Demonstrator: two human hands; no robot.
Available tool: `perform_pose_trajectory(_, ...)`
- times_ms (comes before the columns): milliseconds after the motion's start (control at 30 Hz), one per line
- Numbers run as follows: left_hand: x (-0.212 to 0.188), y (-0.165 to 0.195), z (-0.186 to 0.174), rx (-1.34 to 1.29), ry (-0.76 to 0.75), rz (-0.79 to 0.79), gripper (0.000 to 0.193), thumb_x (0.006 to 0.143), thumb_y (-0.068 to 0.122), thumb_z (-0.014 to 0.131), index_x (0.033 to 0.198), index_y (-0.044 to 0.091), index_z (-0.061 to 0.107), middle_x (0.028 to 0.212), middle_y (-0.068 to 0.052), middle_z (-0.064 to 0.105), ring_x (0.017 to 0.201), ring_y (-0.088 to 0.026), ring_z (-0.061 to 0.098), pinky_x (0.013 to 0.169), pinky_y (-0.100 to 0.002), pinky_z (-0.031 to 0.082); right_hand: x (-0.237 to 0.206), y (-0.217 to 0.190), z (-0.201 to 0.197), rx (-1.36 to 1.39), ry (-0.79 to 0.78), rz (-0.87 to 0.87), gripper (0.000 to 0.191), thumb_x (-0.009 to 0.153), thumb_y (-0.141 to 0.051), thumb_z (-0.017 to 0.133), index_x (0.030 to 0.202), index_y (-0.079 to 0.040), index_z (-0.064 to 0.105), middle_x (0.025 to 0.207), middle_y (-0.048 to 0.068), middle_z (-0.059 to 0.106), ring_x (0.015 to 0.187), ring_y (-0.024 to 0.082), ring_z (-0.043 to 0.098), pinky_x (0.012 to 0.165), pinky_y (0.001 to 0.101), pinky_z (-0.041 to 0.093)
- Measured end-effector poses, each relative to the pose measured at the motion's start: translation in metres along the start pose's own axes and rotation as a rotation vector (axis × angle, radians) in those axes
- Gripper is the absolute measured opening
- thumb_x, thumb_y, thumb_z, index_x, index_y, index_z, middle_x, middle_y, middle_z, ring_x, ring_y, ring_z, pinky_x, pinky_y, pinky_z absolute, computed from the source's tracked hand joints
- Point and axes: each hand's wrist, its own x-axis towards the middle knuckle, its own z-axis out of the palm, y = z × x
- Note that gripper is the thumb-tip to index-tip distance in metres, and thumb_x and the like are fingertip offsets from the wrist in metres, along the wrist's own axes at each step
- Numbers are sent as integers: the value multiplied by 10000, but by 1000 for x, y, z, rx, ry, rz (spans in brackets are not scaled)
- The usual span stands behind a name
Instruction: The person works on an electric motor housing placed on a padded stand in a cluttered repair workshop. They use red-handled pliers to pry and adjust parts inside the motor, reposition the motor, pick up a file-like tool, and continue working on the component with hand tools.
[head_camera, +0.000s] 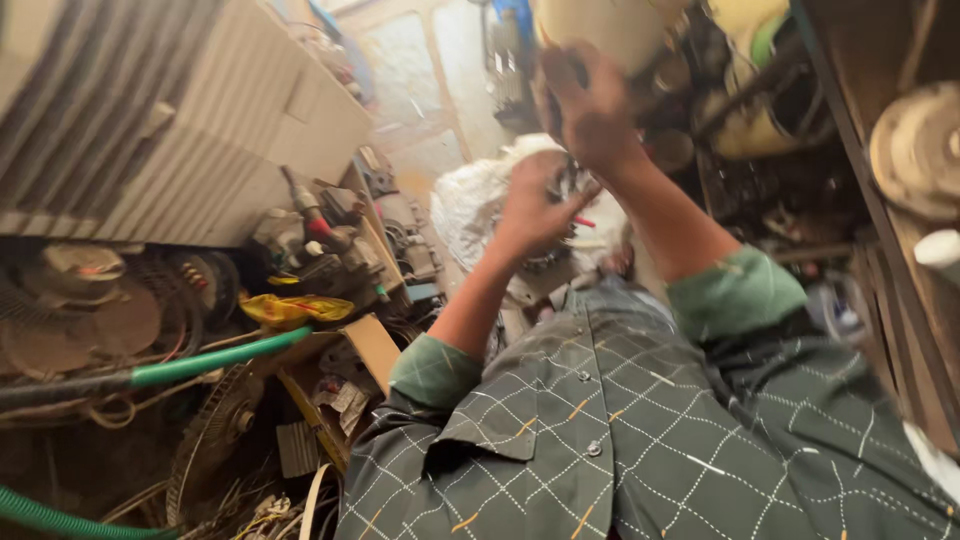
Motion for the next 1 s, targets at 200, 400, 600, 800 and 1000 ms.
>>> perform_pose_trajectory(200,-14,-9,20,-1182,207,-786,267,933,320,634,1065,88,616,777,-12,550,692,-142,535,625,-323,428,-5,0,-6,-505,-160,-207,448,1165,-439,485,1291,-19,577,1111,156,695,1034,291,685,897,387,519)
perform_pose_trajectory(400,-7,-25,-12,-1682,715,-925,752,895,837,385,732,106,449,566,31,323,482,-131,309,470,-302,281,-118,-43,-20,-1191,-130,-423,701,981,-555,652,1395,-2,533,1344,213,652,1220,383,635,1004,524,445)
perform_pose_trajectory(600,6,-3,-20,-1631,832,-1051,723,904,836,282,735,140,381,576,31,257,524,-147,201,502,-327,215,-149,-18,2,-1569,-85,-529,577,1031,-338,602,1467,32,522,1415,188,626,1263,311,640,1069,529,454)
perform_pose_trajectory(800,0,0,-16,-2074,286,-497,689,961,807,304,691,174,293,589,52,188,531,-127,164,514,-329,157,-161,-16,-20,-1275,-126,-387,481,962,-53,597,1434,40,586,1144,178,714,965,319,707,873,422,557)
perform_pose_trajectory(1000,-6,-3,-7,-2199,-263,6,639,1001,756,320,643,228,280,494,101,218,392,-78,158,396,-302,163,-177,-13,-27,-87,-213,396,293,999,-122,591,1260,-17,672,878,159,700,756,286,678,733,388,542)
